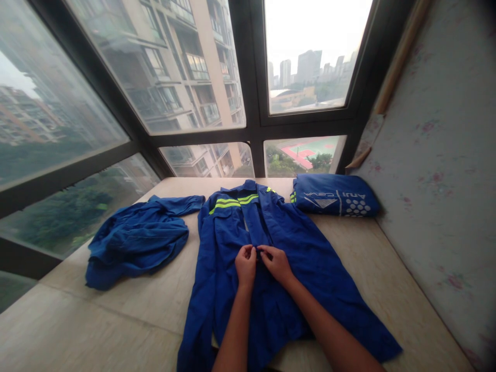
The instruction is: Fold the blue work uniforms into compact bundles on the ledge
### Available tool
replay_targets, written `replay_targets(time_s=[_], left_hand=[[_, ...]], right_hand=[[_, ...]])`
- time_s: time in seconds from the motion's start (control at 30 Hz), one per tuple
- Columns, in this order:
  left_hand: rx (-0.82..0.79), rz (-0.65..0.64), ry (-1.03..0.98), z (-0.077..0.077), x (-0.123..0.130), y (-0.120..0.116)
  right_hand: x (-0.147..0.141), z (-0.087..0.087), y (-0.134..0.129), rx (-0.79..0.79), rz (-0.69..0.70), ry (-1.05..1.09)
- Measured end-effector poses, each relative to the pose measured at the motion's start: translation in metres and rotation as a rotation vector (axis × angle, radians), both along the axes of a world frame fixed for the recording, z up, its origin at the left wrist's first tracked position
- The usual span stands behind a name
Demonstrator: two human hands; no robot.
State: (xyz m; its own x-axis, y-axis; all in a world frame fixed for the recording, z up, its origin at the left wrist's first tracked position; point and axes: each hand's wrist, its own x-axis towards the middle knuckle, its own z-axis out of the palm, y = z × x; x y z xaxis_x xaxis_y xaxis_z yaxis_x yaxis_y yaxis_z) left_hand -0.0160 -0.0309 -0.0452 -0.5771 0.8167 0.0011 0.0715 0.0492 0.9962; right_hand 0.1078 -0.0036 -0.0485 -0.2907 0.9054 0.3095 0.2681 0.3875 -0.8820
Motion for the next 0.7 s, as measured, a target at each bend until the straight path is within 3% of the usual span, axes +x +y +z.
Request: replay_targets(time_s=[0.7], left_hand=[[0.024,0.000,-0.008,0.0067,0.0015,-0.0048]], right_hand=[[0.0009,0.0017,-0.0009,0.022,-0.012,0.012]])
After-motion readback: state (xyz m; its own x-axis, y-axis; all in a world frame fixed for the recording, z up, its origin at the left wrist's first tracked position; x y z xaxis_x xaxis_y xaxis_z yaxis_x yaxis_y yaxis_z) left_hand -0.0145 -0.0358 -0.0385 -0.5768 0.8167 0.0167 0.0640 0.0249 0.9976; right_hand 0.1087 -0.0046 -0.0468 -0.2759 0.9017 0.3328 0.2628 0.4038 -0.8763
